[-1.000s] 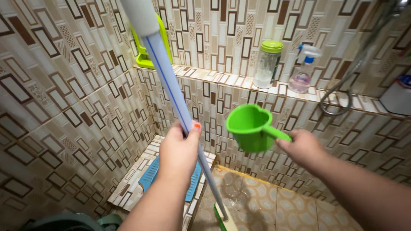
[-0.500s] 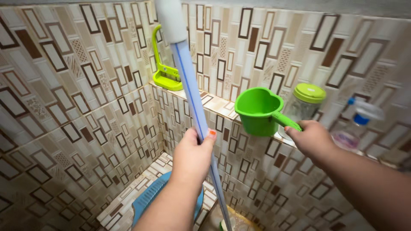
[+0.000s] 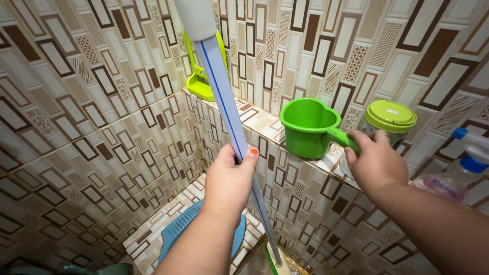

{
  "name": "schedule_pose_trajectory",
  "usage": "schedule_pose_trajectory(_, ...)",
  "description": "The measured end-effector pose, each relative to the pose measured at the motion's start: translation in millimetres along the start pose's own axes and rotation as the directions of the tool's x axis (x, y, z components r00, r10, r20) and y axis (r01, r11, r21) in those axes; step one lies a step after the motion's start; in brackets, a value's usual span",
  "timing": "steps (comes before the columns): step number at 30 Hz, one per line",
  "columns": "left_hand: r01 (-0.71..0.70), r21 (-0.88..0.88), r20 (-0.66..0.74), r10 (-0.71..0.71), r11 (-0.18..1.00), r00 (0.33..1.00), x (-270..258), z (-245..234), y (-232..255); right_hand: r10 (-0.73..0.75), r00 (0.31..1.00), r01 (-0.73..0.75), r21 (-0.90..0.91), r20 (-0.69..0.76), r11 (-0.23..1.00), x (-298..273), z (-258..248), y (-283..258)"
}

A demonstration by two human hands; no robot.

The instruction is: The person assembles a mop by connecting a handle to a mop head in a bathroom. They then use a green cup to pour water from a bucket onto the mop head and floor.

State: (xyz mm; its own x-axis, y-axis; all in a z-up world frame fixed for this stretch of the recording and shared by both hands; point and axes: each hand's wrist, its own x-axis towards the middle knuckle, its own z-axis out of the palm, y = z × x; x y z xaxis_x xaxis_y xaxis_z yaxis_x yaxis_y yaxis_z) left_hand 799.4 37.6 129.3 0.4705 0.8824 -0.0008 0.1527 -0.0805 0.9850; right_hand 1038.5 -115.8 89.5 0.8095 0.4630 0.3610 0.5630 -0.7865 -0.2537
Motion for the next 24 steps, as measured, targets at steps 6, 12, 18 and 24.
schedule_pose_trajectory(6,0.009,-0.005,-0.009,-0.009,1.000,1.000,0.7,6.0,0.1,-0.171,0.985,0.165,-0.200,-0.014,0.966,-3.8,0.8,8.5)
schedule_pose_trajectory(12,0.002,0.063,-0.010,-0.001,0.998,1.000,-1.6,11.2,-3.4,-0.251,0.966,0.239,-0.181,-0.052,0.954,-5.3,12.1,21.3)
schedule_pose_trajectory(18,0.006,0.054,-0.013,-0.005,0.999,1.000,-1.4,15.3,-6.0,-0.364,0.919,0.308,-0.302,-0.152,0.902,-4.4,5.5,17.6)
schedule_pose_trajectory(24,0.020,0.148,-0.002,-0.020,0.989,1.000,-3.7,18.4,-11.1,-0.513,0.768,0.509,-0.120,-0.383,0.852,-15.0,-18.6,-19.0)
